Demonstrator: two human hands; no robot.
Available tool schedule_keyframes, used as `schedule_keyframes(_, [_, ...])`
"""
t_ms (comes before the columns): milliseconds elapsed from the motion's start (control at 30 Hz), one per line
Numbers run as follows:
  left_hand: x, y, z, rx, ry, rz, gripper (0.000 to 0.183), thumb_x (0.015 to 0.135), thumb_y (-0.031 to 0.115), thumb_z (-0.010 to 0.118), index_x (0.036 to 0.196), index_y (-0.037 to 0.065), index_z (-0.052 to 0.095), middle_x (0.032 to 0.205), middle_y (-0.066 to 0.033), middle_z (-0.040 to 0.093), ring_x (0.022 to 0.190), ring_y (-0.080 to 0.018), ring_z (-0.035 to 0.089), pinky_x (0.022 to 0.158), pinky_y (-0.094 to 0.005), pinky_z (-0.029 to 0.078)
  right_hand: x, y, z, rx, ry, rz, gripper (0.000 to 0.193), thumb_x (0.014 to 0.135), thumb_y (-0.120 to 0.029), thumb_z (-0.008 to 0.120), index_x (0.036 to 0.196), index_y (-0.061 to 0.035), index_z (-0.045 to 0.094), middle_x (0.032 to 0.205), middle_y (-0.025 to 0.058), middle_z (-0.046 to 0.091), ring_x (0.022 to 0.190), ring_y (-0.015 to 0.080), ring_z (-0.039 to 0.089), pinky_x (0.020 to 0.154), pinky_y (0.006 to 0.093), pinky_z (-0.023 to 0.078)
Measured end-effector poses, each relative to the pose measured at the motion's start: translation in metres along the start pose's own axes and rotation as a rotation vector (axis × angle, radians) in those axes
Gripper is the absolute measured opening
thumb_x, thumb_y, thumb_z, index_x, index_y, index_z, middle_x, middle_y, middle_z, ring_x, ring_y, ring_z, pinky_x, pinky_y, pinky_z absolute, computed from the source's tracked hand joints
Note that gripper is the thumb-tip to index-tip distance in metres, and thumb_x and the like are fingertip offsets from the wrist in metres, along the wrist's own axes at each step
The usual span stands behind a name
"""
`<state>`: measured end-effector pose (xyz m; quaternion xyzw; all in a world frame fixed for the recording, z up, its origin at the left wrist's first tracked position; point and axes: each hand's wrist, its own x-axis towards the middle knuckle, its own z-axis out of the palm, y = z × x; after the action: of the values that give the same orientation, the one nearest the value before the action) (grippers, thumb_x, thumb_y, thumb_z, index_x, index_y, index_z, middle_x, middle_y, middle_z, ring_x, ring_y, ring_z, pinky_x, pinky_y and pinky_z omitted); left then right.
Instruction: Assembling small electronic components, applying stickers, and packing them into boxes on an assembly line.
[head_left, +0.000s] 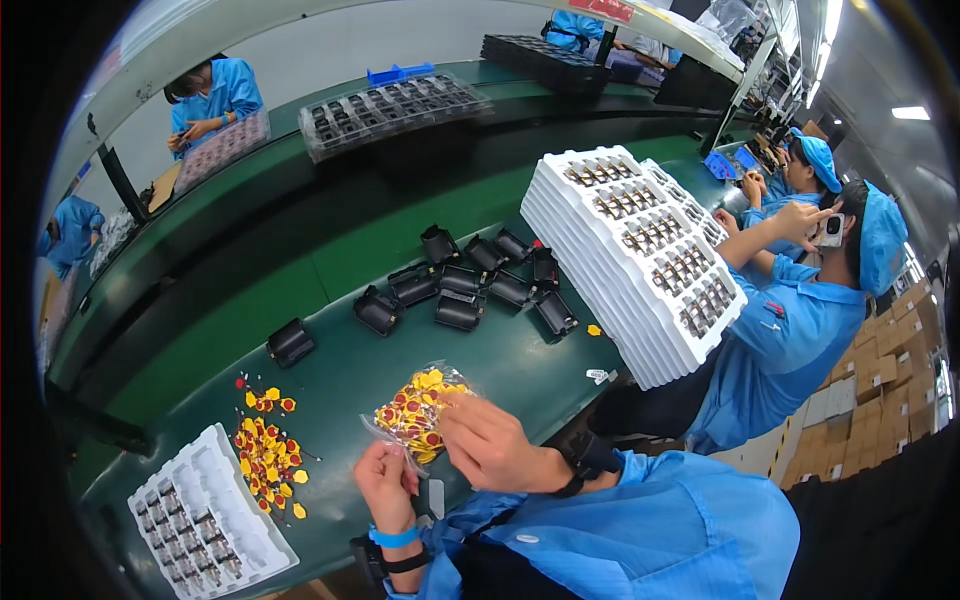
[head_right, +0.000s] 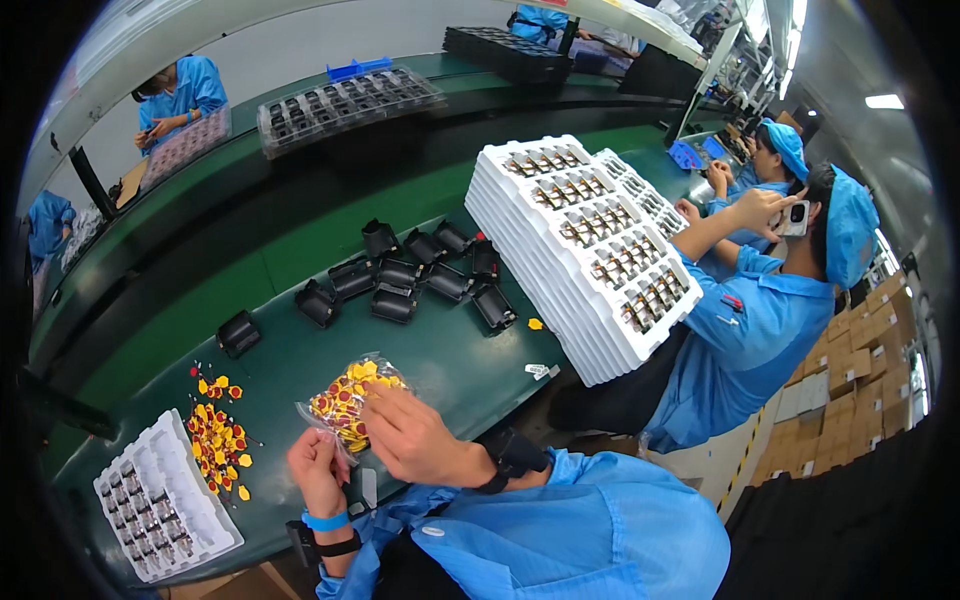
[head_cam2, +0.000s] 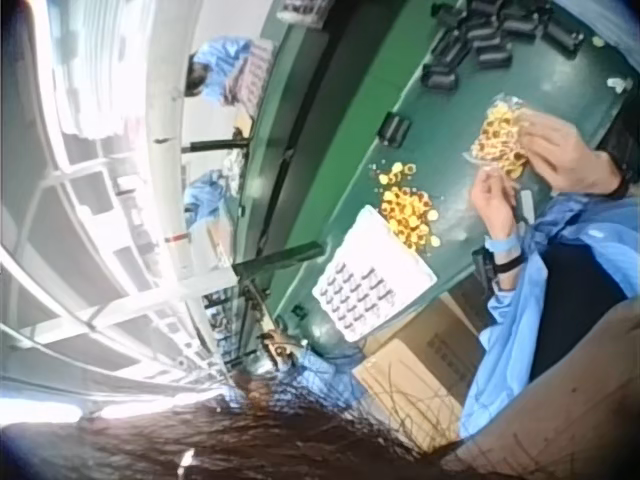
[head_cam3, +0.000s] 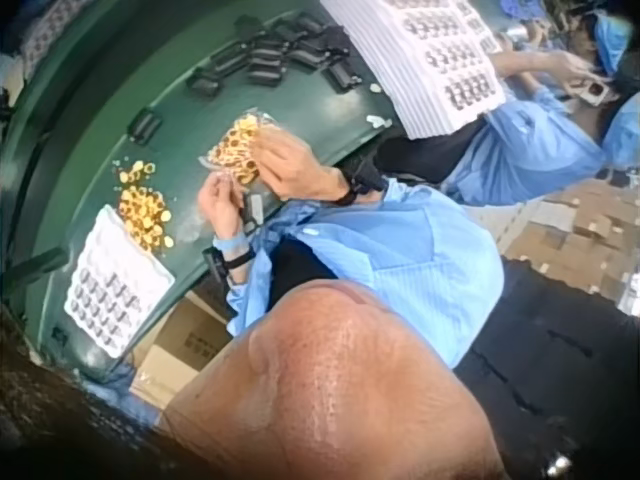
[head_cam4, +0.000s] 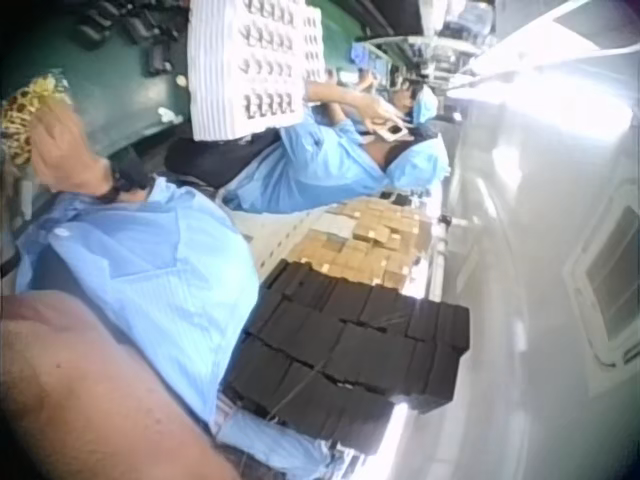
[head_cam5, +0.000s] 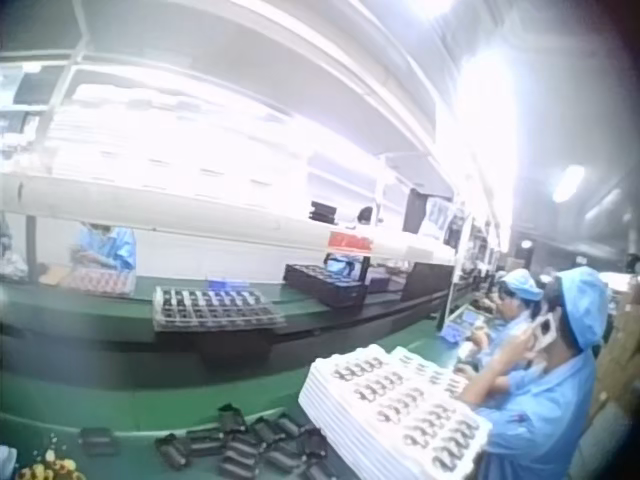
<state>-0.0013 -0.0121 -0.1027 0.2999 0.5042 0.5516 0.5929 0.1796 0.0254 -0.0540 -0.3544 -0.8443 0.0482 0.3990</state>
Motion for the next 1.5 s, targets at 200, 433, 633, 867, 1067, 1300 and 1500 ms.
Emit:
schedule_keyframes(200, [0.002, -0.001, 0.023, -0.062, -0.035, 0.278, 0.021, 0.095, 0.008, 0.061, 0.076, 0.001, 0.056, 0.059, 0.0016, 0.051, 0.050, -0.0051, 0.045, 0.046, -0.0205, 0.035, 0.016, -0.016, -0.008, 0.400, -0.295, 0.136, 0.023, 0.087, -0.019, 0.068, 0.087, 0.0010, 0.057, 0.077, 0.0165, 0.061, 0.066, 0.0351, 0.060, 0.056, 0.0441, 0.047])
schedule_keyframes(433, [-0.022, 0.021, 0.034, -0.250, -0.251, 0.170, 0.022, 0.091, 0.012, 0.069, 0.078, -0.004, 0.060, 0.061, -0.0067, 0.056, 0.049, -0.0105, 0.048, 0.046, -0.0235, 0.033, 0.023, -0.007, -0.037, 0.599, -0.561, 0.203, 0.021, 0.086, -0.017, 0.065, 0.085, 0.0020, 0.056, 0.066, 0.0151, 0.061, 0.063, 0.0369, 0.061, 0.058, 0.0455, 0.047])
schedule_keyframes(633, [-0.020, 0.012, 0.030, -0.066, -0.339, 0.213, 0.027, 0.088, 0.014, 0.075, 0.073, -0.003, 0.059, 0.059, -0.0022, 0.054, 0.050, -0.0091, 0.045, 0.046, -0.0230, 0.029, 0.006, -0.015, -0.052, 0.566, -0.352, 0.174, 0.017, 0.081, -0.008, 0.056, 0.068, 0.0028, 0.061, 0.060, 0.0146, 0.064, 0.060, 0.0353, 0.064, 0.058, 0.0447, 0.050])
schedule_keyframes(867, [-0.036, 0.012, 0.040, -0.022, -0.263, 0.248, 0.028, 0.091, 0.015, 0.070, 0.073, -0.003, 0.059, 0.057, -0.0023, 0.052, 0.048, -0.0101, 0.047, 0.045, -0.0244, 0.032, -0.011, -0.002, -0.038, 1.183, -0.322, 0.399, 0.026, 0.087, -0.012, 0.054, 0.066, 0.0022, 0.060, 0.057, 0.0083, 0.062, 0.051, 0.0186, 0.061, 0.048, 0.0357, 0.045])
schedule_keyframes(1067, [-0.069, 0.016, 0.016, 0.149, 0.045, 0.067, 0.025, 0.093, 0.009, 0.063, 0.071, -0.003, 0.056, 0.054, -0.0061, 0.053, 0.044, -0.0149, 0.053, 0.045, -0.0267, 0.040, -0.003, 0.012, -0.040, 0.885, -0.333, 0.368, 0.017, 0.084, -0.009, 0.056, 0.071, 0.0015, 0.057, 0.058, 0.0100, 0.055, 0.050, 0.0211, 0.053, 0.050, 0.0351, 0.043])
schedule_keyframes(1300, [-0.042, 0.012, 0.022, 0.635, 0.129, 0.295, 0.057, 0.081, 0.005, 0.067, 0.136, 0.002, 0.050, 0.102, -0.0147, 0.068, 0.088, -0.0177, 0.067, 0.079, -0.0336, 0.054, -0.006, 0.009, -0.042, 0.622, -0.449, 0.105, 0.004, 0.086, -0.002, 0.060, 0.084, 0.0013, 0.061, 0.066, 0.0097, 0.061, 0.056, 0.0182, 0.060, 0.054, 0.0312, 0.048])
schedule_keyframes(1500, [-0.029, -0.005, 0.020, -0.050, -0.030, 0.082, 0.042, 0.082, -0.008, 0.059, 0.124, -0.005, 0.063, 0.113, -0.0109, 0.068, 0.097, -0.0189, 0.067, 0.087, -0.0309, 0.054, -0.028, 0.049, -0.021, 0.321, -0.317, 0.774, 0.031, 0.096, -0.019, 0.065, 0.115, 0.0059, 0.063, 0.068, 0.0124, 0.066, 0.058, 0.0137, 0.064, 0.051, 0.0280, 0.050])
